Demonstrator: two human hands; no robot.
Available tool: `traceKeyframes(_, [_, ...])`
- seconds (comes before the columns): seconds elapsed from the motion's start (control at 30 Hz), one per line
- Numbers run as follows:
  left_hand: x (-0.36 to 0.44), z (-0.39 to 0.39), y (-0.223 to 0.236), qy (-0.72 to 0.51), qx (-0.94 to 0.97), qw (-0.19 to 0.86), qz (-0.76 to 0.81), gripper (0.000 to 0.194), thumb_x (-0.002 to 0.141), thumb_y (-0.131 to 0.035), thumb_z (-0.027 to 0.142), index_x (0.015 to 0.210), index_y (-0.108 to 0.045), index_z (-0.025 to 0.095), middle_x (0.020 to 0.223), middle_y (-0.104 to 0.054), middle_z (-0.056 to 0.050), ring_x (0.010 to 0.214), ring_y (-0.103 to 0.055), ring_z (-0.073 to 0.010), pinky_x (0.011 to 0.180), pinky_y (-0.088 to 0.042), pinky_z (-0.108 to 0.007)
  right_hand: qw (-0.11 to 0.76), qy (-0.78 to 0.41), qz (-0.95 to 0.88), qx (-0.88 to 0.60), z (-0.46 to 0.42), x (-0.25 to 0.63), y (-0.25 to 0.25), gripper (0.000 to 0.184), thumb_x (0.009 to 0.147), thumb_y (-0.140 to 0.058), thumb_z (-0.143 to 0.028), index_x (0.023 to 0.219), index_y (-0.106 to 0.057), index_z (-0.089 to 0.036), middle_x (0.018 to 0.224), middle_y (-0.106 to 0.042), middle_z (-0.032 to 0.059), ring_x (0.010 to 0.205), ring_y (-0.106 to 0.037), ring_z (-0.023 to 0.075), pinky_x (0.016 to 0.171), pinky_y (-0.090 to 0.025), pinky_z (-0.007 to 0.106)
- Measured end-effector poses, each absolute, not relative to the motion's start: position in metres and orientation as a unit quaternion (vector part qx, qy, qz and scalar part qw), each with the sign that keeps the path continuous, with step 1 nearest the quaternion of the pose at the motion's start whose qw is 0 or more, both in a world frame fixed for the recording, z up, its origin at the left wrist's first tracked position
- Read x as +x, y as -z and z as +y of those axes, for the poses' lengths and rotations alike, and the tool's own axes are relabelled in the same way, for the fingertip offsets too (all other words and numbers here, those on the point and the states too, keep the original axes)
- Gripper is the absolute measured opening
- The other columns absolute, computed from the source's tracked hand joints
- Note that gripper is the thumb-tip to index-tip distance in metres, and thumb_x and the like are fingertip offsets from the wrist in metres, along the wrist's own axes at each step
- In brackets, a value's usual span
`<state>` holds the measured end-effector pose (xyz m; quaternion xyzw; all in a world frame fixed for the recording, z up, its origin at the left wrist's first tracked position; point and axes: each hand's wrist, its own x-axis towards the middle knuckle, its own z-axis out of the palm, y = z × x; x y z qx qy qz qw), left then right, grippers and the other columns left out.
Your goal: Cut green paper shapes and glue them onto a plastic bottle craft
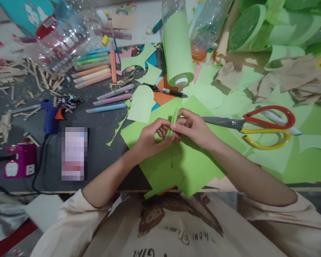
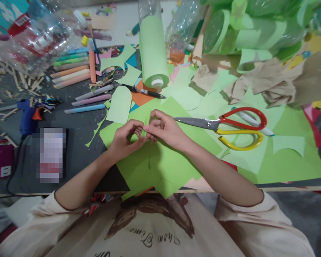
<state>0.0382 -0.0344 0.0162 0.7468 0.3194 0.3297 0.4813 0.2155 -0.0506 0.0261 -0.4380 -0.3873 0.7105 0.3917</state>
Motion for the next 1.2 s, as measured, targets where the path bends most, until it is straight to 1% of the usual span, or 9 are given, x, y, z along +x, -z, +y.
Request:
traceKeyframes(0.13, [0.04, -0.036, -0.015, -0.335, 0.744, 0.455, 0.357, 0.02, 0.085, -0.066, 0.034, 0.096, -0.059, 0.019, 0.082, -0.066, -0.002, 0.069, -0.058, -0.0103, 0.062, -0.046, -0.022, 0.431, -0.698, -0.368, -0.438, -0.051, 0.214, -0.024, 0.045, 0.069, -0.081, -0.052, 0.085, -0.053, -0.021, 0.064, -0.07, -0.0045, 0.058, -0.07, 0.0119, 0.055, -0.057, 0.023])
traceKeyframes(0.3, [0.036, -0.034, -0.013, -0.341, 0.707, 0.493, 0.375, 0.021, 0.086, -0.066, 0.038, 0.092, -0.062, 0.018, 0.088, -0.072, -0.006, 0.077, -0.066, -0.0132, 0.066, -0.051, -0.023, 0.46, -0.693, -0.346, -0.433, -0.052, 0.213, -0.02, 0.044, 0.068, -0.084, -0.047, 0.087, -0.055, -0.02, 0.066, -0.074, -0.0021, 0.061, -0.072, 0.0133, 0.059, -0.061, 0.025])
traceKeyframes(0.43, [0.034, -0.032, -0.013, -0.355, 0.689, 0.497, 0.39, 0.024, 0.086, -0.067, 0.042, 0.088, -0.065, 0.018, 0.088, -0.073, -0.007, 0.077, -0.067, -0.0142, 0.068, -0.054, -0.025, 0.459, -0.696, -0.353, -0.425, -0.052, 0.215, -0.019, 0.038, 0.07, -0.083, -0.045, 0.083, -0.057, -0.02, 0.067, -0.075, -0.0006, 0.064, -0.074, 0.0145, 0.061, -0.062, 0.026])
traceKeyframes(0.53, [0.033, -0.032, -0.014, -0.358, 0.683, 0.489, 0.408, 0.023, 0.085, -0.067, 0.041, 0.085, -0.066, 0.018, 0.085, -0.073, -0.005, 0.075, -0.067, -0.0136, 0.068, -0.054, -0.024, 0.453, -0.701, -0.352, -0.424, -0.052, 0.216, -0.018, 0.038, 0.07, -0.083, -0.045, 0.08, -0.057, -0.019, 0.067, -0.075, 0.0, 0.065, -0.075, 0.0151, 0.063, -0.063, 0.027])
traceKeyframes(0.67, [0.031, -0.031, -0.017, -0.347, 0.672, 0.486, 0.438, 0.02, 0.083, -0.068, 0.038, 0.083, -0.067, 0.019, 0.083, -0.074, -0.004, 0.074, -0.067, -0.0134, 0.068, -0.055, -0.024, 0.456, -0.699, -0.342, -0.431, -0.051, 0.217, -0.018, 0.038, 0.067, -0.085, -0.044, 0.081, -0.06, -0.019, 0.071, -0.076, 0.0001, 0.061, -0.073, 0.0133, 0.061, -0.063, 0.027])
traceKeyframes(0.77, [0.031, -0.031, -0.019, -0.35, 0.666, 0.488, 0.443, 0.017, 0.082, -0.068, 0.036, 0.081, -0.067, 0.019, 0.08, -0.074, -0.003, 0.072, -0.067, -0.0129, 0.067, -0.055, -0.024, 0.467, -0.689, -0.341, -0.436, -0.051, 0.217, -0.018, 0.037, 0.065, -0.087, -0.043, 0.079, -0.062, -0.019, 0.069, -0.076, -0.0012, 0.057, -0.071, 0.0113, 0.059, -0.062, 0.025])
traceKeyframes(0.9, [0.03, -0.031, -0.021, -0.362, 0.662, 0.486, 0.44, 0.014, 0.081, -0.068, 0.033, 0.079, -0.067, 0.019, 0.077, -0.073, -0.002, 0.069, -0.066, -0.012, 0.065, -0.054, -0.023, 0.467, -0.684, -0.344, -0.442, -0.052, 0.217, -0.019, 0.035, 0.065, -0.087, -0.042, 0.076, -0.062, -0.019, 0.066, -0.075, -0.0011, 0.055, -0.07, 0.0113, 0.057, -0.062, 0.026])
traceKeyframes(1.2, [0.03, -0.03, -0.017, -0.377, 0.635, 0.508, 0.443, 0.023, 0.078, -0.073, 0.041, 0.074, -0.07, 0.019, 0.073, -0.072, -0.004, 0.063, -0.063, -0.0121, 0.058, -0.052, -0.024, 0.456, -0.688, -0.345, -0.447, -0.052, 0.218, -0.019, 0.034, 0.065, -0.087, -0.043, 0.075, -0.065, -0.018, 0.067, -0.075, 0.0001, 0.055, -0.07, 0.0118, 0.058, -0.062, 0.026])
